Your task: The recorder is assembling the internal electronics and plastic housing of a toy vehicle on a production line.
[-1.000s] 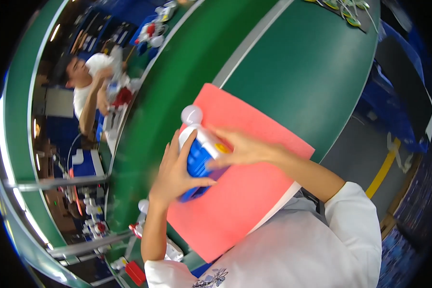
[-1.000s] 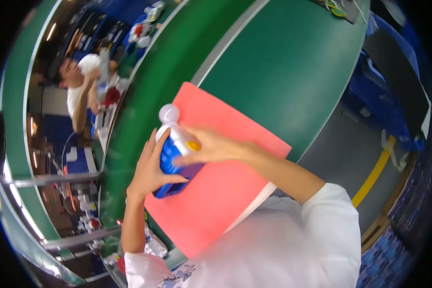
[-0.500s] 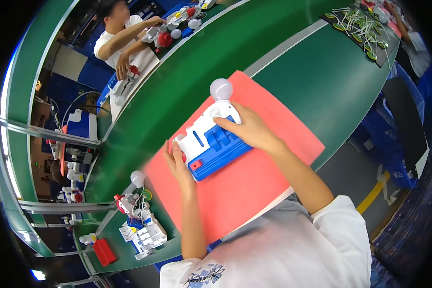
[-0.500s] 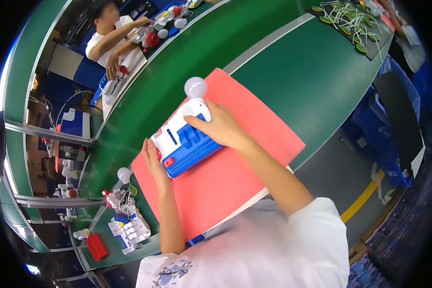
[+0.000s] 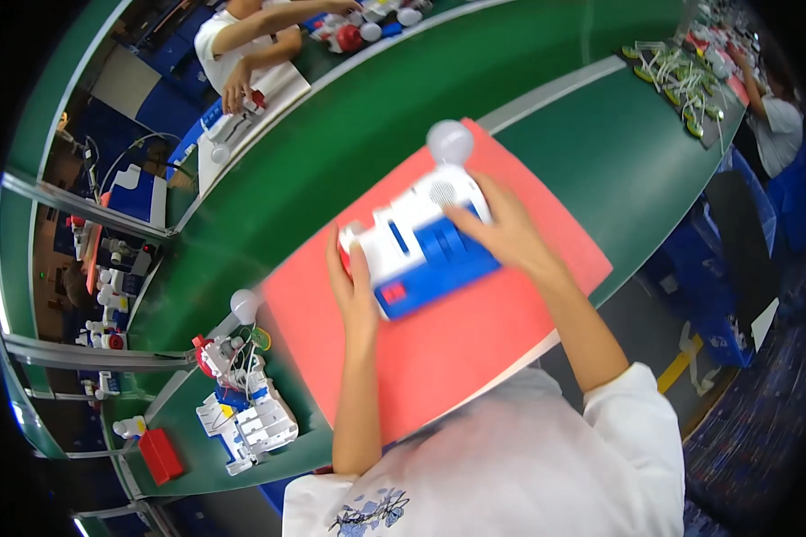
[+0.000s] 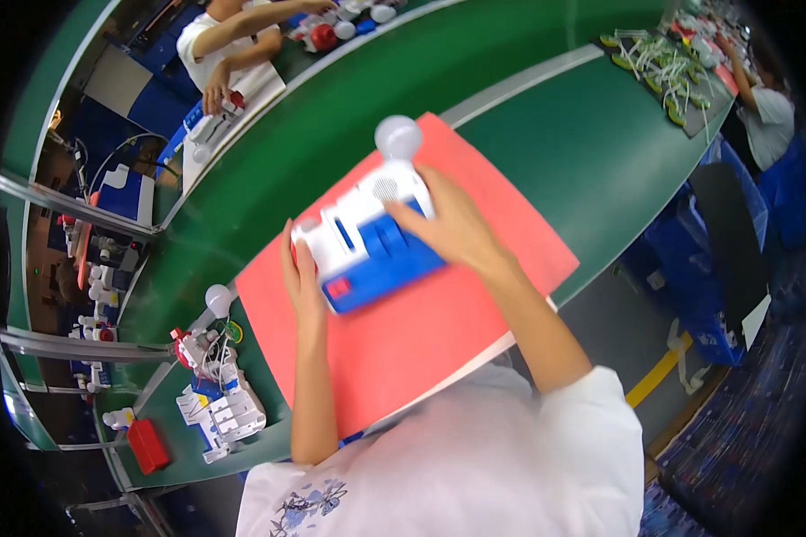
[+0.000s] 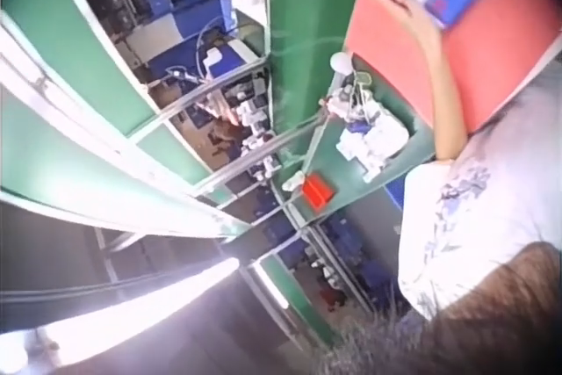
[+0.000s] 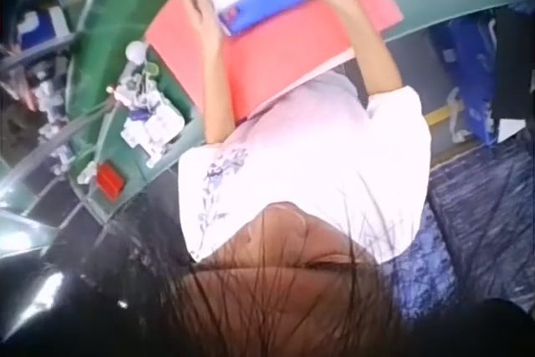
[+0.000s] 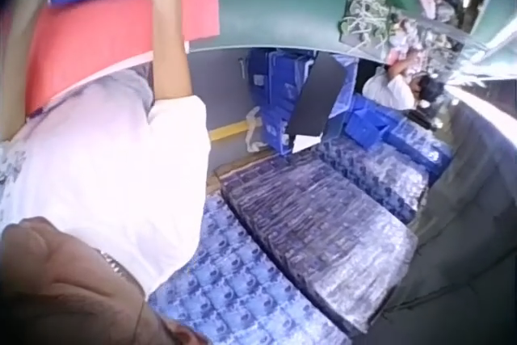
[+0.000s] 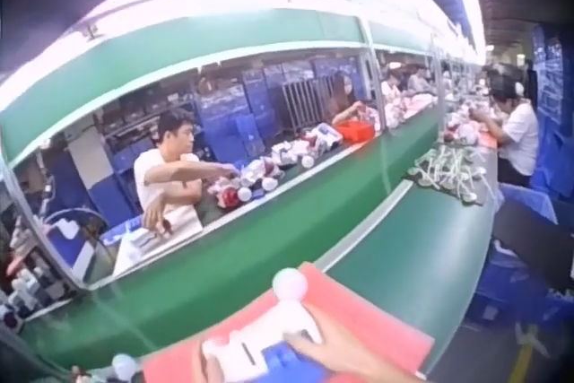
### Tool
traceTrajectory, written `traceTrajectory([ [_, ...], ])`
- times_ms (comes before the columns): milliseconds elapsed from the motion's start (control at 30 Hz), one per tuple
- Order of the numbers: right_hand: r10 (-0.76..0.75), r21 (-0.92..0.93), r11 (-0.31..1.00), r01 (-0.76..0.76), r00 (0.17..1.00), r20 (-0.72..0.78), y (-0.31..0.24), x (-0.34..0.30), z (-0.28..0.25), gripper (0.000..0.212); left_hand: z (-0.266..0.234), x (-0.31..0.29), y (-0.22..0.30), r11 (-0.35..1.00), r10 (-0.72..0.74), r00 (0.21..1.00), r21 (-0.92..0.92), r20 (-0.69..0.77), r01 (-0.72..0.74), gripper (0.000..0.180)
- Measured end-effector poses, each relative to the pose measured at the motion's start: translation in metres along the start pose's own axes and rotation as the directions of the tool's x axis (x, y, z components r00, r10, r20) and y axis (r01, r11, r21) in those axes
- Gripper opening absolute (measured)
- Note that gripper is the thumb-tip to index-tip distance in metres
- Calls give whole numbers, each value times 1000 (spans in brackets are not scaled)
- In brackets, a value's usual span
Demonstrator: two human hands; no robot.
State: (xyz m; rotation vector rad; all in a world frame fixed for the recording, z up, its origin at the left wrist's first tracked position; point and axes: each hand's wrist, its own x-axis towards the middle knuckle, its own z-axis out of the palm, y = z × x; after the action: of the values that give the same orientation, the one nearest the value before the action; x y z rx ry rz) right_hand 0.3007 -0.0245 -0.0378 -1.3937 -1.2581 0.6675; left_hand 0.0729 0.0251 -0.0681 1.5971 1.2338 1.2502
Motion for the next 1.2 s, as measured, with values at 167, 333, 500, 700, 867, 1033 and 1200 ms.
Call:
traceTrajectory([
  [167,-106,187,979,80,985,136,21,-79,-22,96,-33,-38,37,993,-28,878,-90,479,81,94],
  [333,-111,448,889,94,994,12,21,-89,-8,91,-33,-58,39,978,208,897,-96,391,-185,83],
  [500,-40,460,887,46,999,-23,28,-84,-8,81,-33,-53,58,986,139,876,14,463,-164,81],
  [700,-71,223,974,45,992,109,4,-69,-38,87,22,-60,106,445,329,768,627,549,-639,95],
  [867,-224,-236,920,312,915,334,-75,-33,-91,75,26,-55,99,471,324,766,608,555,-639,88],
  [1033,-26,-521,817,249,918,397,-101,-27,-89,56,28,-49,99,453,351,767,619,537,-641,85],
  [1200,-300,-413,768,490,844,444,-80,-22,-90,63,23,-41,94,450,376,734,581,566,-679,85],
])
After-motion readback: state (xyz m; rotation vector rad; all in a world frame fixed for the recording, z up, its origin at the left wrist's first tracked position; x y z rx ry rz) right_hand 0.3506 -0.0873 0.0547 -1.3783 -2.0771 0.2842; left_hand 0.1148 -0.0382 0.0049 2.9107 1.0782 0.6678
